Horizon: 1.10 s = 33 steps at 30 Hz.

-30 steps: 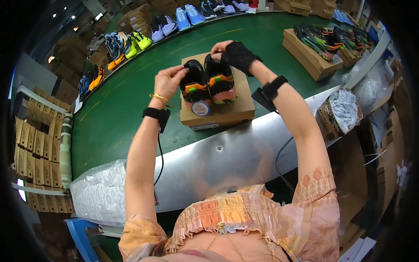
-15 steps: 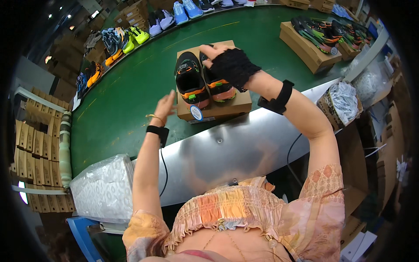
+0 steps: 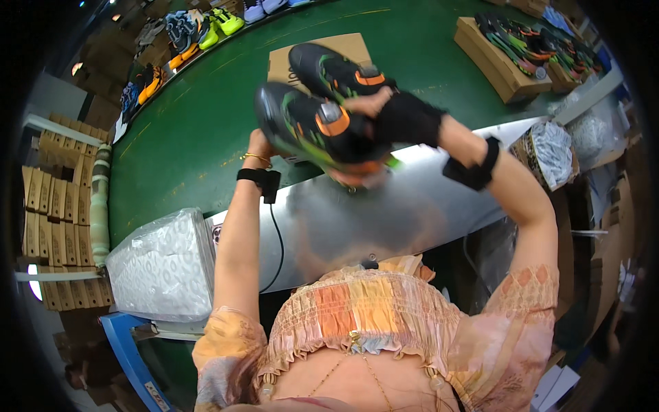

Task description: Packing pairs of shoes into boxes using tissue paper.

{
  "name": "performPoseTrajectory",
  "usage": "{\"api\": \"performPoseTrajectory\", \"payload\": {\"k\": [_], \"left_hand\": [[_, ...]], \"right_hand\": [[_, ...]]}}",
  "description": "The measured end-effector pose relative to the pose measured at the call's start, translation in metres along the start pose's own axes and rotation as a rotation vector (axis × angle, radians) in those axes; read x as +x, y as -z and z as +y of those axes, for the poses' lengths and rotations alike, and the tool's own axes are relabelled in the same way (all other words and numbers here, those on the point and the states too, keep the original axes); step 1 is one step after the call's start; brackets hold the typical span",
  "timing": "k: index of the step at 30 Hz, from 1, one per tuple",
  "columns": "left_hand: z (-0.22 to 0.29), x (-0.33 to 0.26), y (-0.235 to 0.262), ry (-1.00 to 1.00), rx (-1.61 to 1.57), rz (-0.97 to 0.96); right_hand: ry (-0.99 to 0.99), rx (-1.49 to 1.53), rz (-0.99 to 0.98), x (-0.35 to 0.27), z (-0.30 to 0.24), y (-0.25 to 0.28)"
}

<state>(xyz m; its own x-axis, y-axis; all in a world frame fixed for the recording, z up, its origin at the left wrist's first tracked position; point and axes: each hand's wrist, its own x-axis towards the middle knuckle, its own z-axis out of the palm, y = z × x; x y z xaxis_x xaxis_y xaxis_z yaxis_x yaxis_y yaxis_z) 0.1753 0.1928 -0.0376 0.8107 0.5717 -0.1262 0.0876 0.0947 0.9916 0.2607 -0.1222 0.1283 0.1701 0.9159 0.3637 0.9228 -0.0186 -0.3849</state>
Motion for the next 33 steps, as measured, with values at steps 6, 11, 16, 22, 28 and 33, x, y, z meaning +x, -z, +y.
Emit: {"api": "performPoseTrajectory", "payload": {"k": [6,11,16,22,28,33], "left_hand": [[0.112,-0.013,0.001,0.237,0.087,0.069],[0.177,-0.033,-0.046,0.105,0.301,-0.047],[0.184,-0.056,-0.112,-0.163,0.512,-0.177],[0.182,-0.063,-0.168,-0.608,0.933,-0.274],[0.177,-0.08,-0.171,-0.739,1.16,-0.096],[0.157,-0.048,-0.078,-0.571,0.927,-0.05]], "right_hand": [[-0.046,-0.12,-0.292,-0.102,-0.03,-0.052],[-0.107,0.103,-0.561,-0.097,-0.041,-0.026],[-0.306,0.12,0.4,-0.028,-0.028,0.018],[-0.588,-0.349,0.422,0.037,0.017,-0.008],[-0.553,-0.361,0.58,0.013,0.058,0.017],[-0.405,-0.217,0.854,-0.073,0.116,0.066]]}}
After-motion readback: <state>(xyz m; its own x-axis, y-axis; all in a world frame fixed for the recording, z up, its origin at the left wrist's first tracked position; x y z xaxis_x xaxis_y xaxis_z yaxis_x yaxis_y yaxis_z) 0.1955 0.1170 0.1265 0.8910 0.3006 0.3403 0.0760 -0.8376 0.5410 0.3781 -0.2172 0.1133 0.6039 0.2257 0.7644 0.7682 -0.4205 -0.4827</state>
